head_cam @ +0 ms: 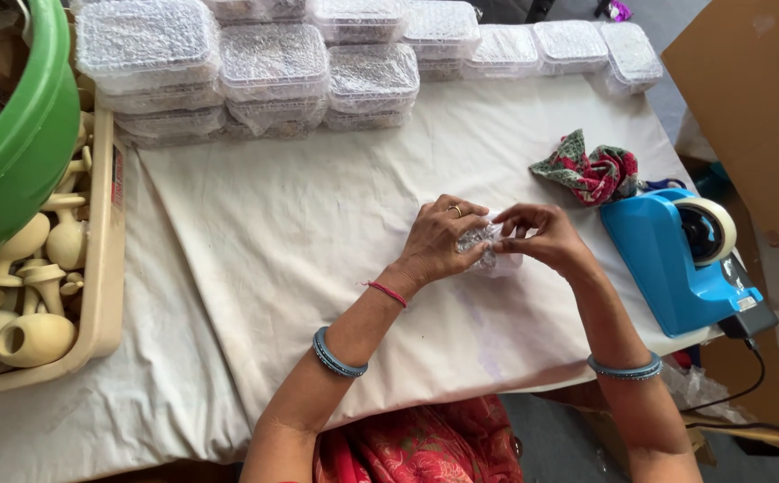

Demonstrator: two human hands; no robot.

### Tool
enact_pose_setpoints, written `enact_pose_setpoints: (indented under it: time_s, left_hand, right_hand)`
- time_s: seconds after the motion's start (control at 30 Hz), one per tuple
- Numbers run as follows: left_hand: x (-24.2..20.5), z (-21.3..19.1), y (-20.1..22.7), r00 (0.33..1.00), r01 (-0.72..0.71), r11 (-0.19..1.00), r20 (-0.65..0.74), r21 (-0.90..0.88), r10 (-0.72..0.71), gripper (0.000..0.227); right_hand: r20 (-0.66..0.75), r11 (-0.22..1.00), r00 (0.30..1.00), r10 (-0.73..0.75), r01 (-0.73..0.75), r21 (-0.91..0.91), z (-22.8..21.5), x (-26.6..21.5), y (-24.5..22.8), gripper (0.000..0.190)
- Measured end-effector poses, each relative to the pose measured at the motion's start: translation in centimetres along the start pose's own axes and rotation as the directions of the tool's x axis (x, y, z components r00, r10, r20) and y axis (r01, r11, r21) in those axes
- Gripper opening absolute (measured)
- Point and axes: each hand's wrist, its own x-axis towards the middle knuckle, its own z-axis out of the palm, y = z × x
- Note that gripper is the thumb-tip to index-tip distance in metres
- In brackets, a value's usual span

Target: The person wraps a small plastic container with bubble wrap on a table covered with a white cloth. They use a blue tape dispenser to secure the bubble wrap, then place the wrapped container on a stack of similar items. The person also wipes the table surface with a cloth.

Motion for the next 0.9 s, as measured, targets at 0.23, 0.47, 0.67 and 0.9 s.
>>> enact_pose_setpoints:
  time_s: [0.23, 0.47, 0.67, 0.9]
  left_hand:
    - [0.4, 0.3, 0.4, 0.999, 0.03, 1.0, 0.013, -0.006, -0.03, 0.033]
    - [0.6, 0.7, 0.7, 0.983, 0.179, 0.984, 0.044, 0.014, -0.179, 0.022]
    - [0.4, 0.5, 0.6, 0.981, 0.19, 0.982, 0.038, -0.012, -0.189, 0.022]
    - [0.5, 0.5, 0.7, 0.983, 0.179, 0.984, 0.031, 0.001, -0.179, 0.022]
  right_hand:
    - [-0.283, 0.999, 0.959, -0.028, 0.04, 0.036, 1.3, -0.6, 1.8, 0.054]
    - [-0.302, 0.993, 0.947, -0.113, 0.102, -0.053, 1.7, -2.0, 1.5, 0.052]
    - [-0.578, 0.998, 0.816, -0.017, 0.051, 0.042, 2.5, -7.1, 1.9, 0.025]
    - [-0.421, 0.737, 0.712, -0.562, 0.2, -0.645, 5.8, -8.1, 0.2, 0.034]
